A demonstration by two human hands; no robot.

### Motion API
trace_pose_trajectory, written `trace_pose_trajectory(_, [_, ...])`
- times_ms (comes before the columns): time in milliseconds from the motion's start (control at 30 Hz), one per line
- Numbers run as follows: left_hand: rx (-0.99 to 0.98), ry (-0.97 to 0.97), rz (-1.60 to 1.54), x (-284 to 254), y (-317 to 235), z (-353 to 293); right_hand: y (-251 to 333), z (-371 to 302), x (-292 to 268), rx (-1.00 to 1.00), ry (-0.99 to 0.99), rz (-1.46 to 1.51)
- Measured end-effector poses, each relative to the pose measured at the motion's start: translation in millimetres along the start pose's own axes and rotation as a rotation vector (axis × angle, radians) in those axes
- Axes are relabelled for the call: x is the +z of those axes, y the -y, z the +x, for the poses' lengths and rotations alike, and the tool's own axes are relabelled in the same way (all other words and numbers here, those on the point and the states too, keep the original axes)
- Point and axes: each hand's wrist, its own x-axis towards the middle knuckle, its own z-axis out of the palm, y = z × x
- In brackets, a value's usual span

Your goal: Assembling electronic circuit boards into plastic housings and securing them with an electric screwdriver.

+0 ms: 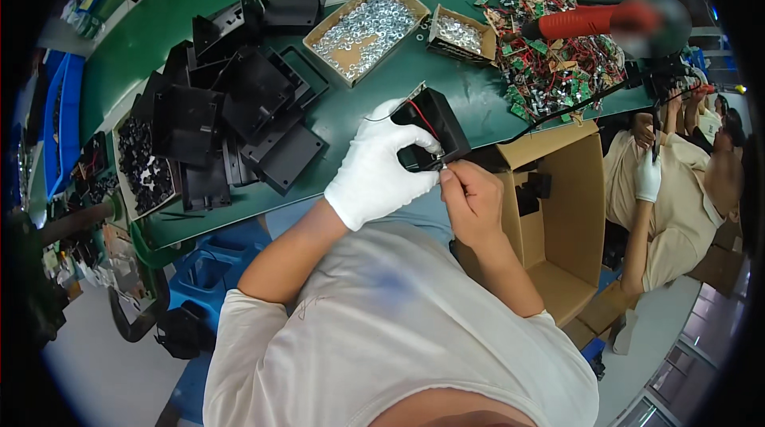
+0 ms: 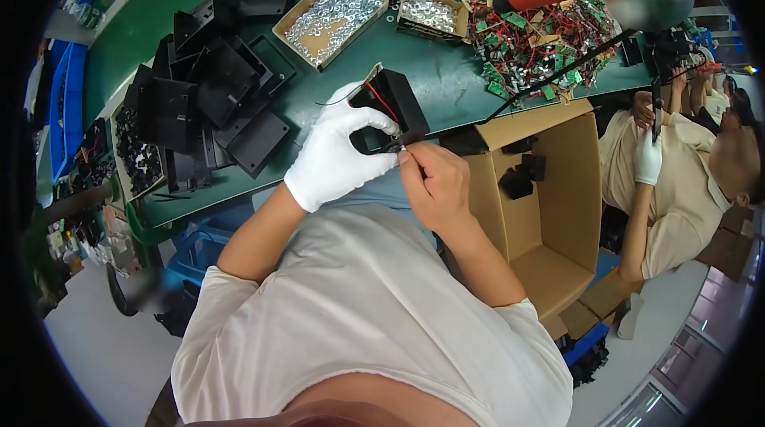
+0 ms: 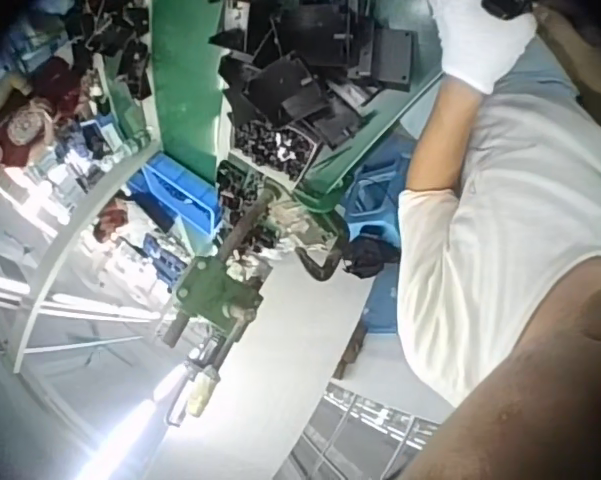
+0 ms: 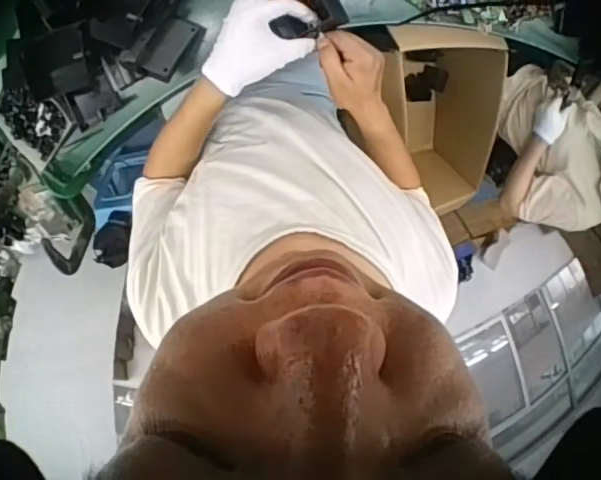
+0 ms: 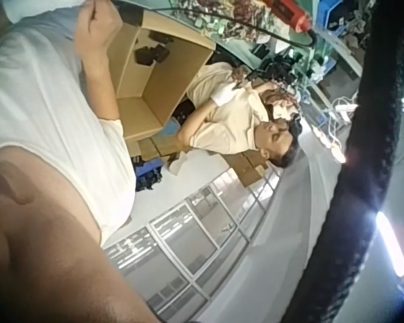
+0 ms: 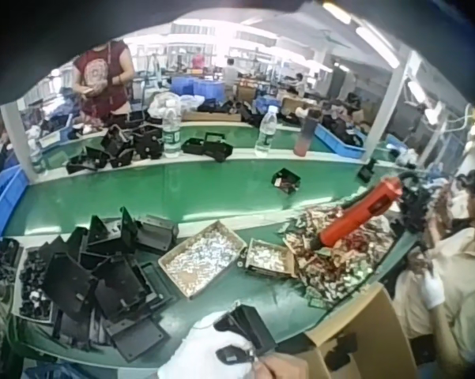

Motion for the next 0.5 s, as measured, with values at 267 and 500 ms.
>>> trace_pose_trajectory(267, [-0.011, -0.147, -0.370, -3, 15, -4, 5, 32, -28, 0.046, 0.047, 0.208])
trace_pose_trajectory(500, [-0.447, -0.072, -1.003, -8, 28, -9, -12, 206, -49, -0.047, -0.063, -0.509])
